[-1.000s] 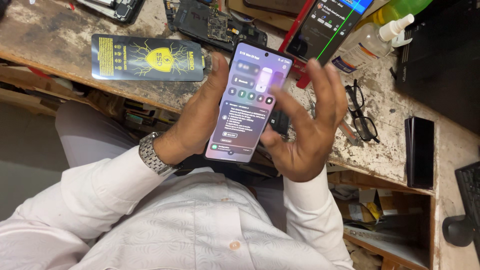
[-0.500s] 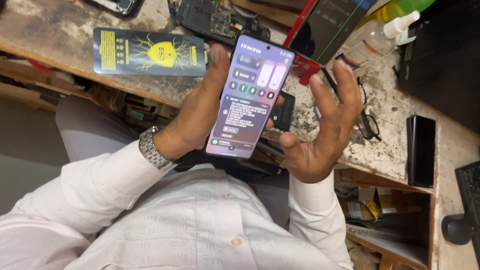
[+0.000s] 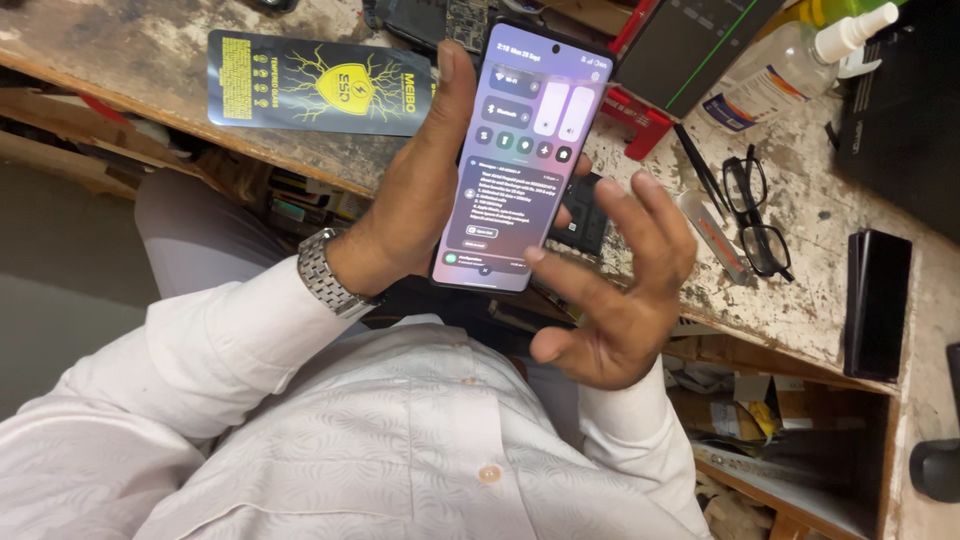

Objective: The person reassembles a disassembled smartphone by aligning the back cover and securing it. They then remove a protective film from the screen and test the device by navigating the interface.

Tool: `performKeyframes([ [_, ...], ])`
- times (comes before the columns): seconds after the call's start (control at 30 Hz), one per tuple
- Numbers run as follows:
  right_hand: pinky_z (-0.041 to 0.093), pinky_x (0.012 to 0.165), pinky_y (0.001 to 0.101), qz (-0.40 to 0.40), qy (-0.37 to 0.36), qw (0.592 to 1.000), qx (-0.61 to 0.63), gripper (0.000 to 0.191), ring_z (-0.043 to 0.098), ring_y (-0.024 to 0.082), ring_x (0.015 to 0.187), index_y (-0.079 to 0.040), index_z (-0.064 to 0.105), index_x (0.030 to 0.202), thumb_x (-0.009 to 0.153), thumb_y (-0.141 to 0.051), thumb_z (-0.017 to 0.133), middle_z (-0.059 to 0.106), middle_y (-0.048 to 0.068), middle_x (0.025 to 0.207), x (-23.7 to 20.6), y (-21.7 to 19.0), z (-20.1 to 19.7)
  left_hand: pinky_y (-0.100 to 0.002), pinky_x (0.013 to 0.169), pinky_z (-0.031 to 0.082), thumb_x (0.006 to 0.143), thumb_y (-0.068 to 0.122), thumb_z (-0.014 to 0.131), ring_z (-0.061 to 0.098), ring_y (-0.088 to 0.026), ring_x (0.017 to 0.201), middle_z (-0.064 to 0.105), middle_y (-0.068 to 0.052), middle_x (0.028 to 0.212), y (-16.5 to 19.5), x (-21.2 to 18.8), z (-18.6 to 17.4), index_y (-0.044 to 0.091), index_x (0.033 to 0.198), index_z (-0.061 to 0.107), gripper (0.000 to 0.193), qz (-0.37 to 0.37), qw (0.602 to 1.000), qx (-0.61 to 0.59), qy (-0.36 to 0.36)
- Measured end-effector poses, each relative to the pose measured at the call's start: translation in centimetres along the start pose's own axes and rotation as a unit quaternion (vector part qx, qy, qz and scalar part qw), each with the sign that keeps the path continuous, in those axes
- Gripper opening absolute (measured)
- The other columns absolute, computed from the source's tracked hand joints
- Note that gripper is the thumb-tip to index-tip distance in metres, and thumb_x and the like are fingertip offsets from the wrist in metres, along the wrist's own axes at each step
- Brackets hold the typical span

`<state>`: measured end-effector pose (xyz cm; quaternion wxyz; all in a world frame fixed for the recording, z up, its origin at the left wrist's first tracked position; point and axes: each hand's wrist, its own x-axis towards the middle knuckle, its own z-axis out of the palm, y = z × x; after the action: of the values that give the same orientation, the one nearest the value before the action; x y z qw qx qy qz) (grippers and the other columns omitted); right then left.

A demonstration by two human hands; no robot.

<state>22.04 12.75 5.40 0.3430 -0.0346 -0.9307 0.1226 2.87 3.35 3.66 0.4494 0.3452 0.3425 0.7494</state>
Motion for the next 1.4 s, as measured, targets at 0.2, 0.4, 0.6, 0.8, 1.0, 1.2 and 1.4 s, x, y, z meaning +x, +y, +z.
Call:
performKeyframes([
  [0.2,0.031,0.126,0.0454,-0.036,-0.011,0.999,0.018,0.066,0.031,0.032,0.154,-0.021,0.084,0.111,0.097,-0.075,0.048,0.048,0.013,0.154,-0.3,0.2,0.4,-0.041,0.088,0.071,0.094,0.087,0.029,0.076,-0.028,0.107,0.069,-0.023,0.121,0.1,0.3,-0.1,0.000,0.146,0.049,0.103,0.026,1.000,0.003,-0.012],
  [0.4,0.032,0.127,0.0437,-0.018,-0.015,0.999,0.031,0.068,0.031,0.030,0.150,-0.020,0.083,0.112,0.096,-0.076,0.049,0.048,0.012,0.156,-0.6,0.4,0.4,-0.041,0.090,0.072,0.094,0.085,0.031,0.074,-0.027,0.114,0.066,-0.021,0.126,-0.2,0.3,-0.2,0.003,0.152,0.040,0.101,0.050,0.999,0.011,-0.004],
  [0.6,0.029,0.126,0.0463,-0.029,-0.017,0.999,0.011,0.071,0.032,0.033,0.152,-0.019,0.082,0.114,0.095,-0.077,0.046,0.049,0.014,0.155,-0.2,0.4,0.7,-0.039,0.084,0.071,0.096,0.085,0.028,0.078,-0.027,0.099,0.071,-0.020,0.117,0.0,0.2,-0.3,0.000,0.145,0.051,0.100,0.028,1.000,0.002,-0.009],
  [0.8,0.032,0.126,0.0478,-0.031,-0.019,0.999,0.011,0.071,0.032,0.034,0.152,-0.020,0.081,0.114,0.094,-0.077,0.046,0.049,0.014,0.153,0.2,0.3,0.8,-0.038,0.080,0.070,0.096,0.082,0.023,0.077,-0.026,0.096,0.072,-0.021,0.114,0.1,0.2,0.0,0.001,0.142,0.053,0.097,-0.006,1.000,-0.002,0.010],
  [1.0,0.047,0.120,0.0418,-0.029,-0.041,0.997,0.056,0.068,0.031,0.039,0.148,-0.020,0.083,0.112,0.093,-0.077,0.052,0.048,0.019,0.150,0.2,0.4,0.7,-0.038,0.084,0.070,0.096,0.082,0.024,0.077,-0.026,0.101,0.071,-0.020,0.116,-0.2,0.1,0.0,0.000,0.142,0.054,0.098,-0.013,1.000,-0.022,0.006],
  [1.2,0.031,0.126,0.0495,-0.007,-0.025,0.999,-0.028,0.070,0.033,0.038,0.154,-0.019,0.079,0.122,0.094,-0.075,0.047,0.047,0.015,0.157,0.7,0.6,0.8,-0.037,0.078,0.068,0.096,0.081,0.026,0.076,-0.025,0.092,0.071,-0.017,0.110,-0.1,0.1,0.1,0.001,0.138,0.055,0.095,-0.018,0.999,-0.042,0.001],
  [1.4,0.027,0.128,0.0491,0.044,0.003,0.998,-0.037,0.083,0.035,0.035,0.155,-0.016,0.059,0.150,0.100,-0.080,0.041,0.039,0.015,0.164,0.5,0.7,0.7,-0.035,0.083,0.068,0.097,0.082,0.029,0.076,-0.021,0.095,0.071,-0.014,0.112,0.1,-0.2,0.0,0.001,0.137,0.057,0.094,0.011,1.000,0.004,0.003],
])
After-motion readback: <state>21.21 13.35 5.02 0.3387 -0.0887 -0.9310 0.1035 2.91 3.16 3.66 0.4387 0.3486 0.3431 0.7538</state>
